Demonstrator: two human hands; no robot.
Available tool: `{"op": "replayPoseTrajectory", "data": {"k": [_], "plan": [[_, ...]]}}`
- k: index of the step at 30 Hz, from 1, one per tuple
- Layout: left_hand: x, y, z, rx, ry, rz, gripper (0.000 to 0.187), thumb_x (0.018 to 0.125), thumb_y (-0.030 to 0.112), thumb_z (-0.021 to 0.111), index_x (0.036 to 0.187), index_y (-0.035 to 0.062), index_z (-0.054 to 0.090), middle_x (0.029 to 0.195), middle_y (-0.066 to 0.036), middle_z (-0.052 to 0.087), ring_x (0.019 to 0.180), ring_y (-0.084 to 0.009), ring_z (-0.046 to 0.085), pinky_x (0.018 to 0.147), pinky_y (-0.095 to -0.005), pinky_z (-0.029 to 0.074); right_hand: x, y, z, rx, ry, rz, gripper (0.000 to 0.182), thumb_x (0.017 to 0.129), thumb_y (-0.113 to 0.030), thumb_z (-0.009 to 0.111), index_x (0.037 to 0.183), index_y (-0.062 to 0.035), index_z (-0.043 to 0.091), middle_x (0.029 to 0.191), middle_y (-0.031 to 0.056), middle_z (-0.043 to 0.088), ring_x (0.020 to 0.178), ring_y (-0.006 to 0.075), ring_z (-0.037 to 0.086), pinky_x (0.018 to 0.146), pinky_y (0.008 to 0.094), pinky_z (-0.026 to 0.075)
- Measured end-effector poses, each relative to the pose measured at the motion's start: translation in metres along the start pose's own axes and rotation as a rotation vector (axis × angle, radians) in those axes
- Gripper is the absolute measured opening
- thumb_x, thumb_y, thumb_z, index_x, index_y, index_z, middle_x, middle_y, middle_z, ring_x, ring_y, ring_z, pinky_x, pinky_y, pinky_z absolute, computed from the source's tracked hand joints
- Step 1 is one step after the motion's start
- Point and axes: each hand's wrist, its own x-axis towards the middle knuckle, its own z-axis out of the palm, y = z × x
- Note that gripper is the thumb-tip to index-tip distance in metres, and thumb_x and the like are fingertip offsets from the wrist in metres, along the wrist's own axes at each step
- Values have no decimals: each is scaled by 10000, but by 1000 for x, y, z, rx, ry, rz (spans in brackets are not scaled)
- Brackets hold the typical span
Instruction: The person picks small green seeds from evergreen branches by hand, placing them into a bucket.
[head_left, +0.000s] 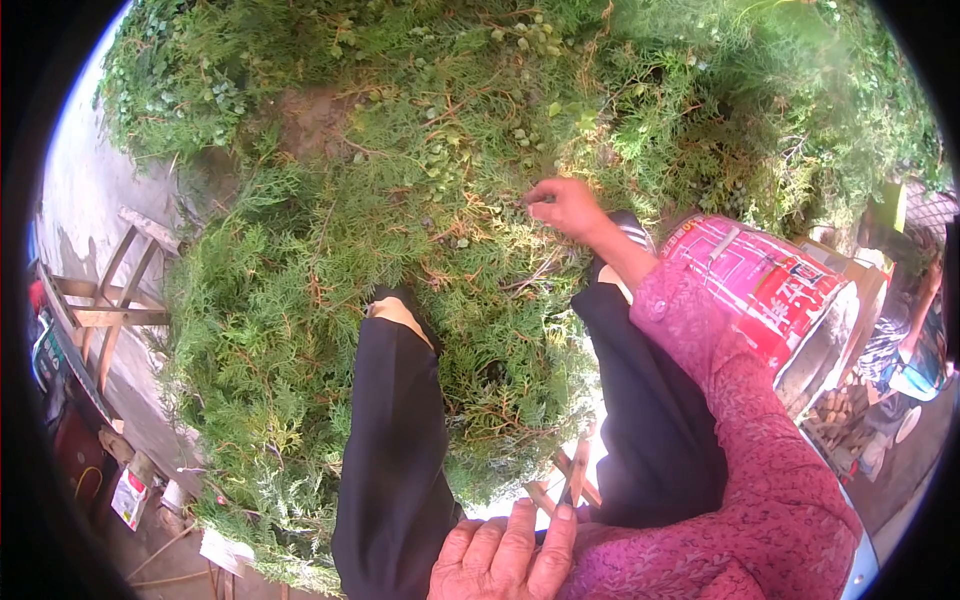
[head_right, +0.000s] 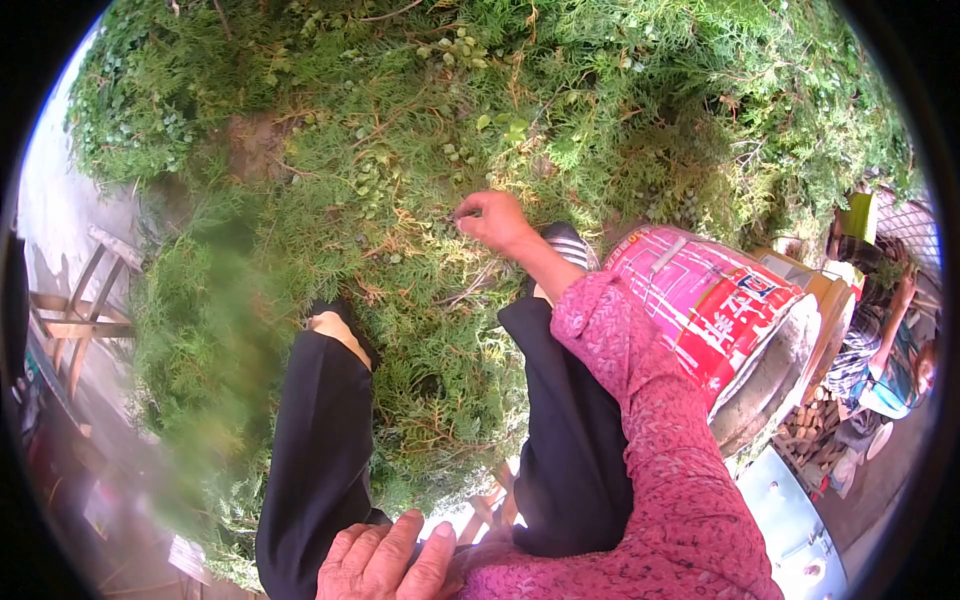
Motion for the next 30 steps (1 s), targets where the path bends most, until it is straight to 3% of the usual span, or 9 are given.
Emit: {"op": "replayPoseTrajectory", "data": {"k": [1, 4, 13, 22, 25, 29, 30], "plan": [[0, 0, 0, -3, -5, 1, 413, 766, 148, 568, 1165, 56, 510, 1011, -148, 541, 814, -251, 542, 758, -383, 434, 0, 2, 4, -314, 115, -229, 228, 713, -142, 659, 923, -65, 613, 792, 88, 610, 687, 224, 593, 591, 326, 466], [1, 0, -1, -2, -6, 1, 409, 769, 146, 563, 1165, 55, 511, 1010, -152, 543, 813, -253, 544, 757, -381, 435, -3, 1, 15, -533, 164, -330, 277, 661, -107, 666, 931, -80, 614, 802, 123, 589, 731, 293, 573, 674, 363, 463], [1, -1, 2, -16, 11, 1, 411, 774, 149, 562, 1171, 55, 509, 1013, -155, 547, 809, -253, 548, 757, -378, 439, -7, -10, 25, -559, 68, -418, 284, 665, -98, 674, 904, -53, 529, 848, 125, 516, 831, 317, 542, 699, 401, 451], [2, 0, 2, -15, 9, -1, 419, 771, 151, 568, 1175, 59, 506, 1006, -151, 547, 801, -249, 549, 748, -374, 443, -2, -18, 24, -663, -75, -454, 262, 685, -84, 626, 926, -79, 524, 820, 102, 531, 763, 328, 549, 658, 436, 440], [3, 0, 3, -11, 11, -3, 419, 770, 151, 568, 1174, 59, 506, 1002, -149, 546, 801, -248, 548, 747, -373, 442, -2, -19, 16, -709, -142, -414, 348, 726, -80, 637, 1054, -74, 523, 856, 118, 540, 806, 306, 549, 705, 386, 454], [3, 1, 4, -17, 11, -3, 420, 768, 151, 569, 1173, 60, 506, 1003, -146, 544, 803, -247, 547, 750, -372, 440, -1, -8, 20, -589, -35, -445, 303, 735, -80, 627, 1025, -60, 540, 868, 130, 545, 805, 316, 543, 720, 388, 449], [3, 0, 4, -17, 11, -4, 419, 769, 151, 568, 1173, 61, 506, 1006, -146, 543, 804, -246, 546, 751, -371, 439, 0, -7, 21, -584, -23, -462, 270, 747, -90, 621, 1006, -50, 555, 859, 118, 556, 777, 285, 551, 699, 365, 459]]}}
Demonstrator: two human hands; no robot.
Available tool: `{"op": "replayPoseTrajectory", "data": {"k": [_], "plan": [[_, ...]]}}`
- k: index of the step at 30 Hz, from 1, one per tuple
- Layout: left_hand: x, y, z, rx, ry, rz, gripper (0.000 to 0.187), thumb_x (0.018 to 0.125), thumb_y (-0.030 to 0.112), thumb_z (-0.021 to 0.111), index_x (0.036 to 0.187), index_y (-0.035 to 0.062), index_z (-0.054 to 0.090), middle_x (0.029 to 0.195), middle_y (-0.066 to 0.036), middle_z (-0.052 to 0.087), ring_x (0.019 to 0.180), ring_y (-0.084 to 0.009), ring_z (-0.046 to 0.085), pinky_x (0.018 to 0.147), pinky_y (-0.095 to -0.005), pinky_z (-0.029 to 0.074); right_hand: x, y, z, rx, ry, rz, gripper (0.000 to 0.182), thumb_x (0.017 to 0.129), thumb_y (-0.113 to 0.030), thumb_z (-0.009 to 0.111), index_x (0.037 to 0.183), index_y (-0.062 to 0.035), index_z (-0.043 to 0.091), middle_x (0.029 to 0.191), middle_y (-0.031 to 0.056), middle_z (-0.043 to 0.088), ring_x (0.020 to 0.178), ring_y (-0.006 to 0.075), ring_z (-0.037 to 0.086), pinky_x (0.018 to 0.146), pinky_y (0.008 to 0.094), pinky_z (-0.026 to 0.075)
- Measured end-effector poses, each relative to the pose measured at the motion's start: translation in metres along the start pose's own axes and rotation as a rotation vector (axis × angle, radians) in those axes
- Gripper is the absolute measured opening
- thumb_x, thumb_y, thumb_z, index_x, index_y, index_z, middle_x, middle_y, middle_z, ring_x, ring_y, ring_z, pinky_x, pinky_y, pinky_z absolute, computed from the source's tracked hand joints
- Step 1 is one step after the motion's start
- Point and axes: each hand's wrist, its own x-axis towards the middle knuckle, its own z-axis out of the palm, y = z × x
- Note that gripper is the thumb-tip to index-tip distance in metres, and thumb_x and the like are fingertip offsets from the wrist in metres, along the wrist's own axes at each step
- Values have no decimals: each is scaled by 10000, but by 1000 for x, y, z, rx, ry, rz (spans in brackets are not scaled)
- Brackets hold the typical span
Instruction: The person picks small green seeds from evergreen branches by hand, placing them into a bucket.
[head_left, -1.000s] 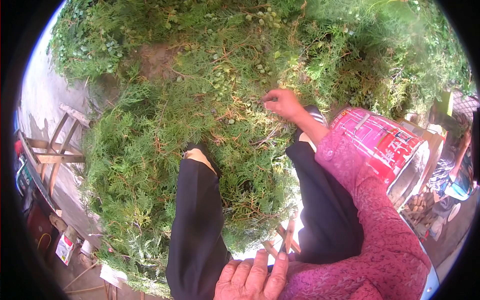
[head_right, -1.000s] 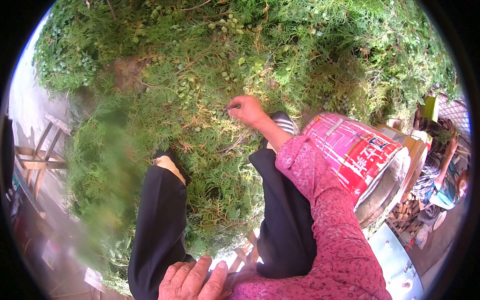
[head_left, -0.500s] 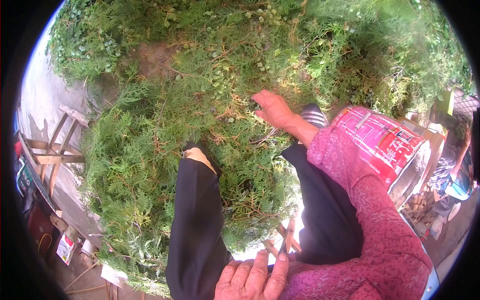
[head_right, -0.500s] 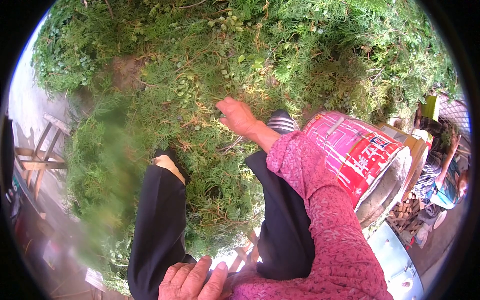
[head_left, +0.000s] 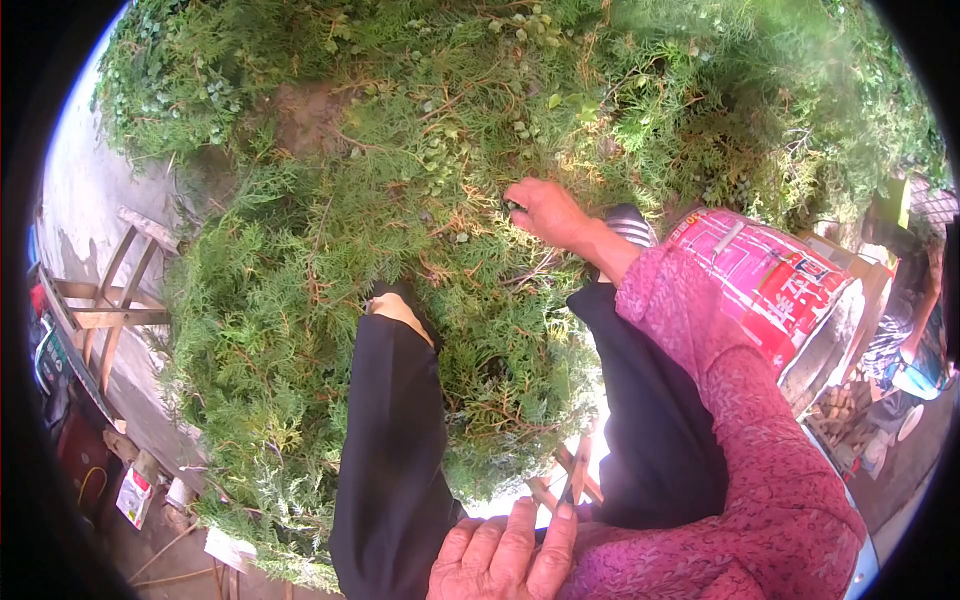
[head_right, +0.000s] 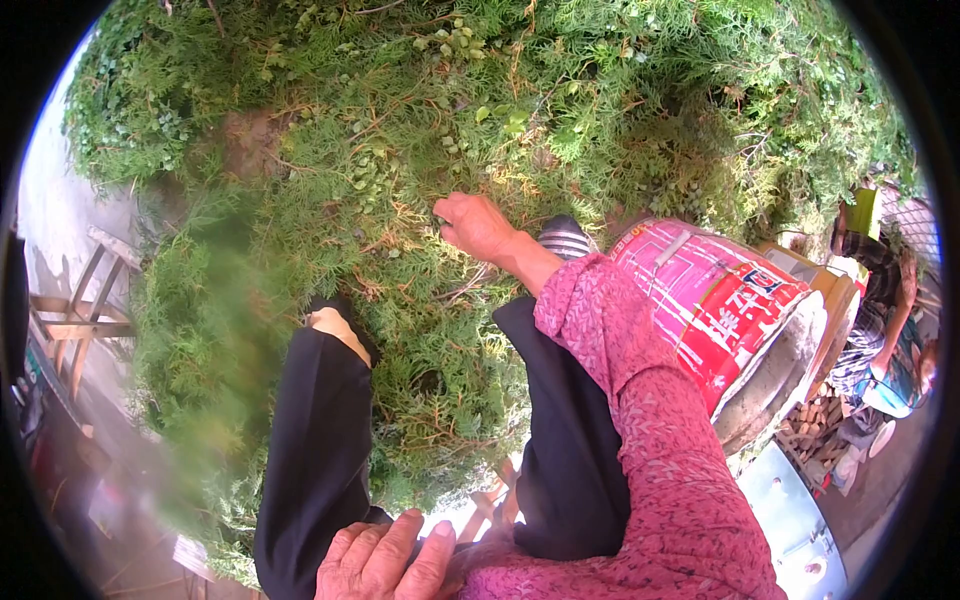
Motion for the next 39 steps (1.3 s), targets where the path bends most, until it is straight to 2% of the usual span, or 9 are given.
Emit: {"op": "replayPoseTrajectory", "data": {"k": [2, 4, 9, 13, 19, 27, 31, 36, 39], "plan": [[1, 0, -1, 3, 0, -2, 418, 769, 151, 567, 1173, 62, 505, 1009, -145, 541, 805, -246, 546, 753, -370, 439, 5, -4, -8, 1, 19, -14, 240, 758, -101, 614, 987, -40, 570, 851, 107, 568, 748, 253, 559, 679, 342, 468], [1, 0, -1, 6, -1, -3, 419, 769, 150, 563, 1174, 62, 505, 1010, -145, 541, 803, -245, 545, 753, -368, 438, 12, -11, -28, 751, -220, 618, 228, 750, -84, 595, 970, -23, 588, 769, 61, 564, 682, 159, 559, 588, 279, 486], [2, 0, -2, 4, -5, -7, 421, 770, 153, 556, 1178, 62, 503, 1008, -146, 542, 800, -245, 544, 753, -368, 438, -8, 18, -44, 1508, -304, 579, 236, 843, -218, 553, 974, -26, 595, 782, 60, 589, 670, 105, 556, 499, 206, 450], [3, 0, -2, 10, -24, -2, 428, 774, 160, 550, 1188, 63, 497, 1011, -151, 544, 797, -247, 544, 750, -367, 438, 3, -8, -38, 1462, -353, 590, 242, 841, -242, 555, 967, -43, 611, 781, 51, 599, 674, 101, 564, 495, 207, 442], [4, 1, -3, 13, -32, -7, 430, 778, 160, 545, 1195, 67, 494, 1016, -155, 543, 800, -251, 543, 751, -369, 437, -6, -5, 17, 110, -104, 1, 174, 750, -173, 578, 838, -47, 658, 705, 82, 618, 611, 207, 588, 573, 333, 491], [2, -2, -3, 13, -30, -11, 429, 785, 152, 533, 1204, 69, 488, 1021, -160, 544, 804, -255, 542, 761, -372, 436, -42, -54, 34, -81, -1235, -111, 105, 679, -134, 622, 714, -43, 662, 713, 69, 641, 609, 210, 604, 517, 350, 488], [2, -2, -2, 7, -26, -9, 431, 786, 150, 529, 1207, 63, 486, 1020, -161, 546, 804, -254, 542, 764, -371, 435, -12, -42, -6, 613, -863, 349, 154, 714, -151, 616, 822, -55, 670, 745, 55, 652, 635, 155, 617, 548, 317, 485], [2, -3, -2, 10, -24, -7, 429, 786, 153, 530, 1202, 57, 489, 1019, -160, 547, 802, -252, 542, 762, -368, 436, 6, -17, -2, 359, -94, 237, 181, 708, -168, 632, 859, -70, 654, 748, 110, 643, 663, 248, 614, 677, 358, 481], [3, -2, -2, 7, -22, -9, 426, 783, 153, 532, 1196, 56, 493, 1018, -160, 546, 802, -252, 543, 760, -369, 435, 5, -19, 7, 204, 33, 293, 175, 710, -168, 636, 861, -81, 648, 759, 128, 627, 711, 300, 599, 708, 389, 469]]}}
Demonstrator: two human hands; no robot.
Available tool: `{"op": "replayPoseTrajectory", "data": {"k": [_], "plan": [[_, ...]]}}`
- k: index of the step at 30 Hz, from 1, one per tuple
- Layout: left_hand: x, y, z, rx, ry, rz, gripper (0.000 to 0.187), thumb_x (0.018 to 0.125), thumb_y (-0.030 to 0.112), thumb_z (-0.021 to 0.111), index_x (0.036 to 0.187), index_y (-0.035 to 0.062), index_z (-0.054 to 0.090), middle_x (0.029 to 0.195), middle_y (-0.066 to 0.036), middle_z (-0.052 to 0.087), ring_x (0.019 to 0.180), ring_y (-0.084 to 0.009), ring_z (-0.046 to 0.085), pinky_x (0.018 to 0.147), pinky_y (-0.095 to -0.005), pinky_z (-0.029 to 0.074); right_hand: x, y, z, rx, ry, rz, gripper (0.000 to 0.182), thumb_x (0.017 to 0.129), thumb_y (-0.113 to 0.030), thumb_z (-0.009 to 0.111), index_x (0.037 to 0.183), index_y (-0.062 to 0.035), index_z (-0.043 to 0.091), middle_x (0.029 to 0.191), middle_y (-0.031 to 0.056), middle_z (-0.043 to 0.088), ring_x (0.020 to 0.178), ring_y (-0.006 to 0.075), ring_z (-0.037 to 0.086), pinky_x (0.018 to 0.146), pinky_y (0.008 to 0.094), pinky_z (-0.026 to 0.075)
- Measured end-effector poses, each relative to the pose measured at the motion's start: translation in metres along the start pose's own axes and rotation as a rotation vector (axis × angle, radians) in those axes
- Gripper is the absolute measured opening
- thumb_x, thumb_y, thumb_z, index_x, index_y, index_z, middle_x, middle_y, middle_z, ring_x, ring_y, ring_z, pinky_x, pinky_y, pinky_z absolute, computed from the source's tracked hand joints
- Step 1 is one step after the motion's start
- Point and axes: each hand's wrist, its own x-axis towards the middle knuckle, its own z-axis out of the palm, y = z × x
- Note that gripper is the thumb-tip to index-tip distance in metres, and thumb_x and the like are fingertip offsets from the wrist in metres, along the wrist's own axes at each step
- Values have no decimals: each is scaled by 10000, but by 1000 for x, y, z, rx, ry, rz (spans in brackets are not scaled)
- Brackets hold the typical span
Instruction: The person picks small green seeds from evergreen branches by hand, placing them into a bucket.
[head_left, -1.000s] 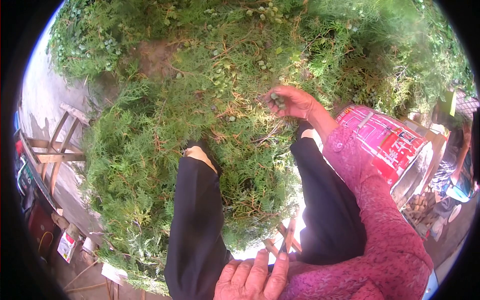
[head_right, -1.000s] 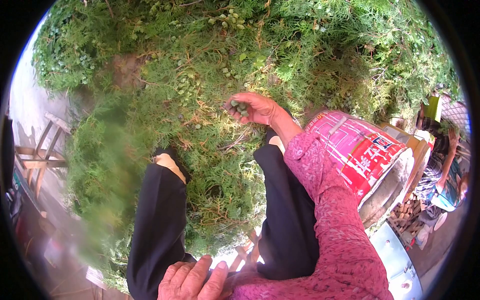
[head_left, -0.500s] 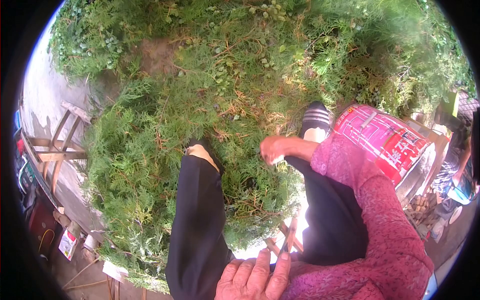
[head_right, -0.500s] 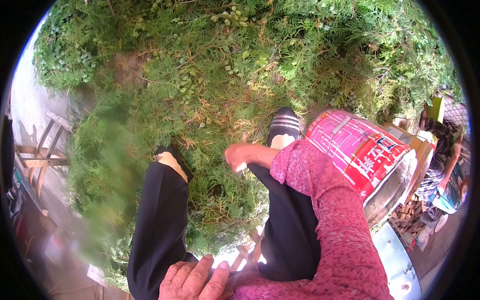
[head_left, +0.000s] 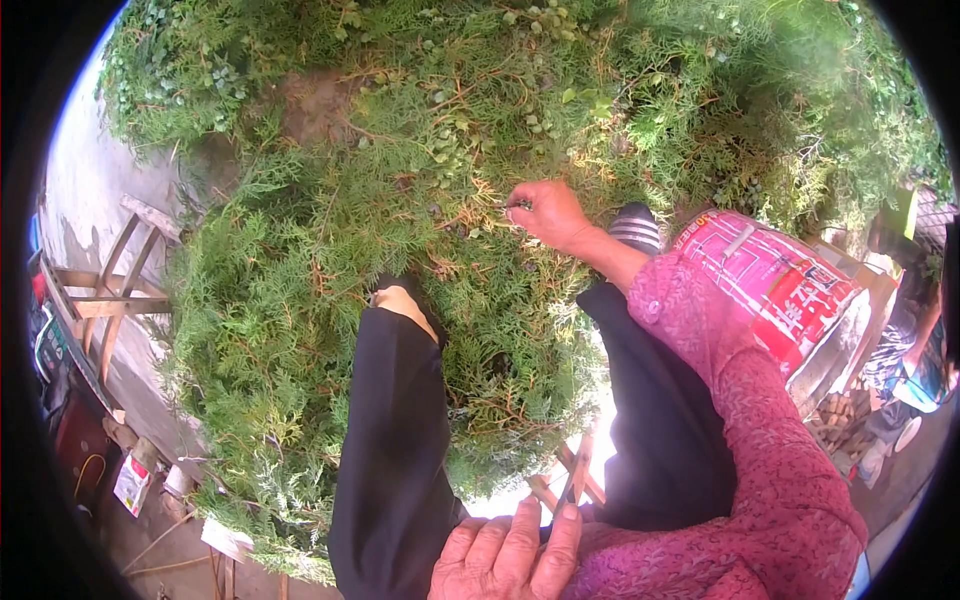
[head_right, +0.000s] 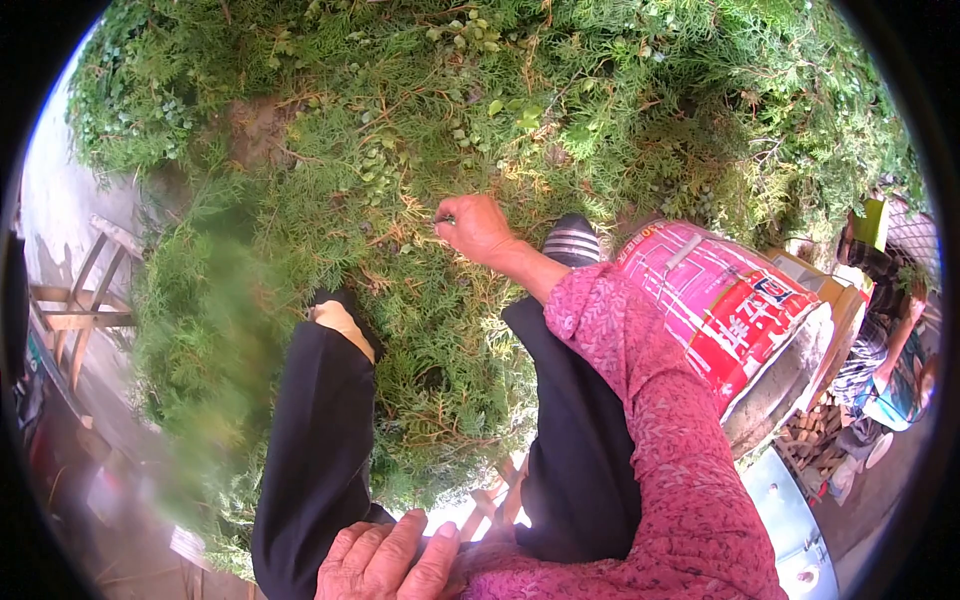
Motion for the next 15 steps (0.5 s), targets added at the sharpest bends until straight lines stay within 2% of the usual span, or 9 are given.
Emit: {"op": "replayPoseTrajectory", "data": {"k": [4, 6, 10, 12, 13, 15], "plan": [[1, 1, 1, -24, -5, -4, 421, 775, 149, 540, 1183, 56, 499, 1019, -159, 544, 805, -255, 544, 759, -373, 434, -2, 2, 10, -100, 84, -25, 153, 705, -170, 643, 835, -89, 650, 780, 121, 623, 754, 314, 594, 705, 395, 469], [1, 1, 1, -22, -10, 1, 421, 773, 151, 544, 1180, 56, 501, 1020, -159, 543, 807, -256, 544, 758, -373, 434, -4, 1, 12, -228, 135, -132, 144, 706, -170, 642, 825, -90, 636, 773, 111, 615, 762, 324, 586, 695, 410, 468], [1, 2, 1, -23, -26, 2, 421, 770, 158, 552, 1176, 56, 503, 1021, -156, 542, 815, -254, 545, 759, -375, 433, -3, 0, 8, -340, 50, -179, 159, 690, -180, 662, 821, -102, 615, 741, 96, 608, 719, 310, 586, 687, 409, 466], [2, 2, 2, -19, -27, -4, 423, 769, 160, 553, 1177, 56, 503, 1021, -154, 542, 816, -253, 545, 759, -375, 433, 4, 6, 0, 20, -99, 51, 138, 742, -171, 660, 822, -89, 583, 738, 52, 582, 618, 188, 562, 556, 335, 444], [2, 2, 2, -16, -27, -10, 425, 769, 162, 555, 1177, 56, 503, 1021, -152, 542, 817, -252, 545, 759, -375, 433, 8, 4, -11, 21, -100, 52, 138, 742, -171, 660, 822, -89, 583, 738, 52, 582, 618, 188, 562, 556, 335, 444], [2, 2, 2, -14, -25, -9, 427, 769, 162, 555, 1179, 57, 502, 1020, -152, 545, 816, -252, 547, 761, -376, 434, 11, 4, -35, 737, -533, 382, 140, 758, -178, 665, 798, -93, 561, 706, 8, 561, 580, 95, 518, 461, 247, 379]]}}
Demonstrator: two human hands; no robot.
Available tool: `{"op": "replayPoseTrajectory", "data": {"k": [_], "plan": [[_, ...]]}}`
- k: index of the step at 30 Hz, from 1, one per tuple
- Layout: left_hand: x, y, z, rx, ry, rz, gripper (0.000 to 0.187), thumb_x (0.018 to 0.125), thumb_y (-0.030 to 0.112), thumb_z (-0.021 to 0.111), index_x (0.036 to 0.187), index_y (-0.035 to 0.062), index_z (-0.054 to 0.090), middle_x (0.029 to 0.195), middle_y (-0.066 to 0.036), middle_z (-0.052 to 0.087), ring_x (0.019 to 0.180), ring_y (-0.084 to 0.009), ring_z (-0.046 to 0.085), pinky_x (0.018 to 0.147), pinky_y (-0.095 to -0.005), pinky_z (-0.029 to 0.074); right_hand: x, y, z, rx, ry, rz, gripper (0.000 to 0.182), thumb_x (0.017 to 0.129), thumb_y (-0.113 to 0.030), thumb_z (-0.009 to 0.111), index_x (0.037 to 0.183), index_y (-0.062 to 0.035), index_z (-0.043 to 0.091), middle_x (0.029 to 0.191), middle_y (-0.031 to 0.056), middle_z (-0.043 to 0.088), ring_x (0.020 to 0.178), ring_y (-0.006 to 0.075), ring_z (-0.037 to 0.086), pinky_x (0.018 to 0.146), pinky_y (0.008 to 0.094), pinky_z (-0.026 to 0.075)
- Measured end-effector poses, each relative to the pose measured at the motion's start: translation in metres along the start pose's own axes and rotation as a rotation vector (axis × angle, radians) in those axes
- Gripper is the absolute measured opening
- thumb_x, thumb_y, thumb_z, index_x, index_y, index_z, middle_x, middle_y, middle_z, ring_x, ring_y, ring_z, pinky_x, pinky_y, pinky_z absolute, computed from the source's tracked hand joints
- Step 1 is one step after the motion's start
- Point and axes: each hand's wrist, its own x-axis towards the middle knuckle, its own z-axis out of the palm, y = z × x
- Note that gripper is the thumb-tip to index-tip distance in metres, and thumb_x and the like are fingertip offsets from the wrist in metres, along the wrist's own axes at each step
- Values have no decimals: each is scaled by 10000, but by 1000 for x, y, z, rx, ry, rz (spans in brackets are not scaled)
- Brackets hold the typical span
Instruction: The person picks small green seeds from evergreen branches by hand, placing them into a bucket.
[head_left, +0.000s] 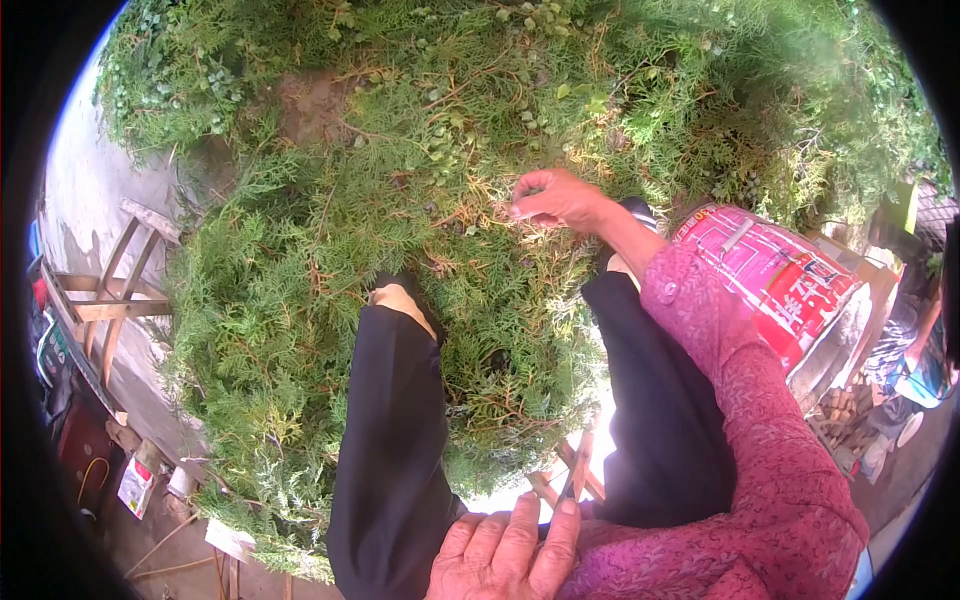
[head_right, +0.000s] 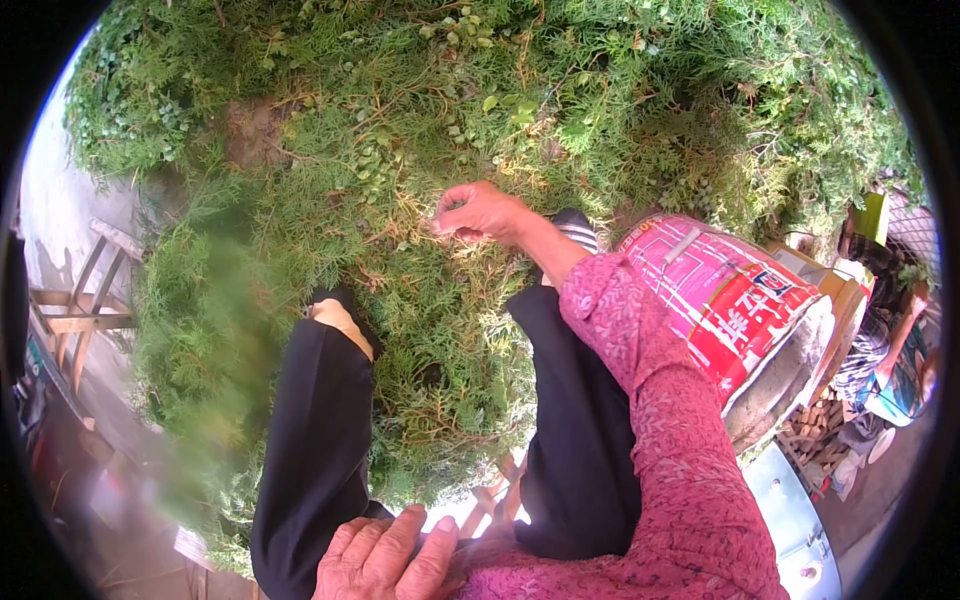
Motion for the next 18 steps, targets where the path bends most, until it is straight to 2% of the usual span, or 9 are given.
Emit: {"op": "replayPoseTrajectory", "data": {"k": [1, 3, 7, 10, 12, 13, 15, 16, 18], "plan": [[0, 0, 0, 3, 4, 2, 429, 769, 163, 555, 1181, 57, 502, 1019, -153, 547, 816, -253, 549, 762, -378, 435, -2, 3, -3, 0, 0, 1, 140, 758, -178, 665, 798, -93, 561, 706, 8, 561, 580, 95, 518, 461, 247, 379], [0, 0, 0, 1, 2, -2, 430, 770, 163, 556, 1183, 58, 501, 1018, -156, 550, 815, -256, 552, 764, -380, 436, -5, 9, -5, 260, -93, -64, 145, 763, -179, 668, 806, -86, 566, 688, -7, 554, 557, 53, 494, 428, 182, 316], [1, -1, 1, -11, 0, -10, 427, 775, 162, 552, 1187, 60, 500, 1015, -164, 557, 811, -265, 558, 769, -388, 441, -4, 12, 0, 263, -160, -51, 164, 746, -198, 685, 815, -85, 587, 704, -2, 583, 550, 61, 514, 422, 182, 342], [1, -1, 0, -13, 1, -11, 422, 777, 158, 551, 1185, 60, 502, 1017, -166, 557, 811, -269, 557, 770, -390, 442, -4, 12, 2, 158, -124, 5, 196, 754, -245, 694, 809, -90, 587, 678, 0, 579, 525, 57, 502, 406, 179, 331], [1, -1, 0, -12, -2, -10, 423, 777, 157, 551, 1186, 60, 501, 1017, -167, 556, 810, -270, 557, 770, -391, 442, -2, 14, -4, -113, 9, 88, 236, 792, -290, 664, 836, -76, 576, 672, 5, 562, 513, 60, 474, 418, 184, 321], [1, -1, 0, -13, -6, -9, 424, 778, 155, 551, 1187, 60, 500, 1017, -169, 556, 809, -271, 557, 769, -392, 443, -1, 15, -6, -114, 9, 88, 236, 792, -290, 664, 836, -76, 576, 672, 5, 562, 513, 60, 474, 418, 184, 321], [0, -2, 1, -18, 6, -8, 425, 778, 154, 551, 1189, 60, 499, 1018, -169, 556, 805, -269, 558, 765, -392, 444, -2, 16, -11, 71, 105, 82, 286, 803, -325, 650, 846, -51, 581, 642, 10, 548, 497, 58, 458, 417, 186, 324], [0, -2, 1, -23, 19, -8, 426, 777, 153, 551, 1190, 60, 498, 1018, -170, 556, 801, -268, 558, 762, -392, 445, -3, 17, -13, 136, 108, 31, 232, 816, -254, 641, 865, -33, 591, 631, 11, 544, 505, 58, 463, 419, 193, 334], [0, -2, 1, -31, 21, -12, 427, 777, 152, 551, 1191, 60, 498, 1015, -170, 557, 799, -266, 558, 760, -392, 446, -5, 15, -11, 53, 152, -17, 213, 815, -227, 637, 883, -29, 596, 644, 13, 553, 523, 59, 481, 435, 191, 353]]}}
